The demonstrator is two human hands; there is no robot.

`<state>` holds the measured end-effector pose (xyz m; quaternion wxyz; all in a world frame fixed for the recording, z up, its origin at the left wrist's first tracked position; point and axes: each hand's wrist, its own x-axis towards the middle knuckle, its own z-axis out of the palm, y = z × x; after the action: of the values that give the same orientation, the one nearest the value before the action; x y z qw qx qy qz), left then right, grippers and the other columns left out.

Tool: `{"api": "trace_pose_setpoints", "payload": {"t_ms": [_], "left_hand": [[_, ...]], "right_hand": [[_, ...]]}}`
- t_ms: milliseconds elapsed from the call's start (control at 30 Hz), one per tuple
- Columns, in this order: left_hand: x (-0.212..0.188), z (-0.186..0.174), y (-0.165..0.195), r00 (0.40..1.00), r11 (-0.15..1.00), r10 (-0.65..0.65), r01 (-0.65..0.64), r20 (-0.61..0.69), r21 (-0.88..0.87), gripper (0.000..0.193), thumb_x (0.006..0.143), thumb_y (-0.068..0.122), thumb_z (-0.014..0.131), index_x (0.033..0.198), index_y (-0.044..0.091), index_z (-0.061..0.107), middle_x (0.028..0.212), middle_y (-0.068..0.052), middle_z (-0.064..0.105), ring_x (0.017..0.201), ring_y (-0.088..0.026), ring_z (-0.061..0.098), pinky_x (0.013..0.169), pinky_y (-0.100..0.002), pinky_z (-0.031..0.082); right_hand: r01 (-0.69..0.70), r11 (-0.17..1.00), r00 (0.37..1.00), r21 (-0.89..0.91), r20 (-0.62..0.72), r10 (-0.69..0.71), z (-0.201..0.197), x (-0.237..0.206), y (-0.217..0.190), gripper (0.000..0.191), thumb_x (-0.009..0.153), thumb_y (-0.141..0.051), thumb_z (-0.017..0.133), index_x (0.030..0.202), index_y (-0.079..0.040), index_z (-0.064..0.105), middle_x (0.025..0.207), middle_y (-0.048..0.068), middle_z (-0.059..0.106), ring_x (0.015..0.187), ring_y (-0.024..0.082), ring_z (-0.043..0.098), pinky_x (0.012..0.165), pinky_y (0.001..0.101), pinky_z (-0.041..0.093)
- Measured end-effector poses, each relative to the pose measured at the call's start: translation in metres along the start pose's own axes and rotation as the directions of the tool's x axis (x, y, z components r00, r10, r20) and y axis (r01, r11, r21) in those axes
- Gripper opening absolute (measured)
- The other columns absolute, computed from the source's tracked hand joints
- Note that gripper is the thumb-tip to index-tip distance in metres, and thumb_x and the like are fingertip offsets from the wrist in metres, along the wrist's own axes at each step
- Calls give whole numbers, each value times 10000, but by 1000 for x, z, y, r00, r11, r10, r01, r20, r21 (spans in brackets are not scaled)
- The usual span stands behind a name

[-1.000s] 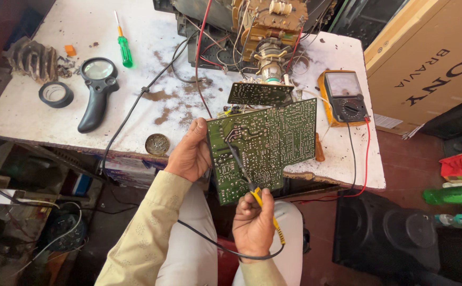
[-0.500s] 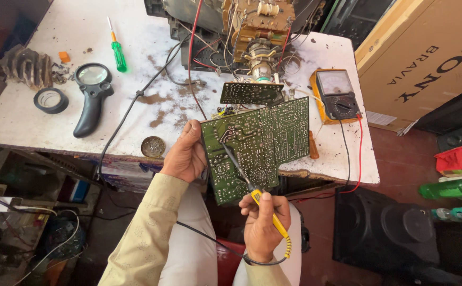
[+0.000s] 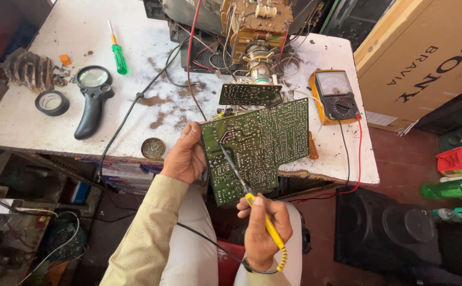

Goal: The person holds a green circuit board and uses a soldering iron to apply solder to various points on the board. They repeatedly dip the iron into a small container, likely containing solder or flux, and then touch the iron to different areas of the circuit board.

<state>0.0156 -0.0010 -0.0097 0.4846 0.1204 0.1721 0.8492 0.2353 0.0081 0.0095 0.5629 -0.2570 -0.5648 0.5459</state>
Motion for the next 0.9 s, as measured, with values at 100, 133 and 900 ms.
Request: {"api": "trace_pose_setpoints", "payload": {"t_ms": [100, 133, 900], "left_hand": [[0, -2, 0, 1000, 1000, -3, 3, -9, 6, 205, 1026, 258, 633, 1110, 96, 538, 1187, -100, 683, 1097, -233, 685, 966, -426, 566], [1, -2, 0, 1000, 1000, -2, 2, -11, 7, 210, 1029, 259, 634, 1115, 93, 540, 1188, -101, 682, 1099, -230, 684, 972, -417, 564], [-1, 7, 4, 1000, 999, -15, 16, -8, 37, 342, 1027, 291, 601, 1243, 32, 547, 1211, -135, 686, 1096, -252, 698, 955, -454, 578]], "right_hand": [[22, 998, 1000, -64, -2, -22, 6, -3, -8, 107, 1017, -66, 618, 983, 36, 624, 847, 168, 749, 677, 158, 707, 611, 278, 611], [17, 996, 1000, -83, -6, -17, 7, -3, -11, 107, 1015, -65, 619, 981, 36, 623, 847, 167, 750, 675, 154, 709, 612, 276, 616], [-126, 980, 992, -151, -26, 124, -54, 47, -42, 178, 1015, -139, 614, 888, -15, 624, 748, 116, 723, 596, 141, 675, 531, 261, 545]]}}
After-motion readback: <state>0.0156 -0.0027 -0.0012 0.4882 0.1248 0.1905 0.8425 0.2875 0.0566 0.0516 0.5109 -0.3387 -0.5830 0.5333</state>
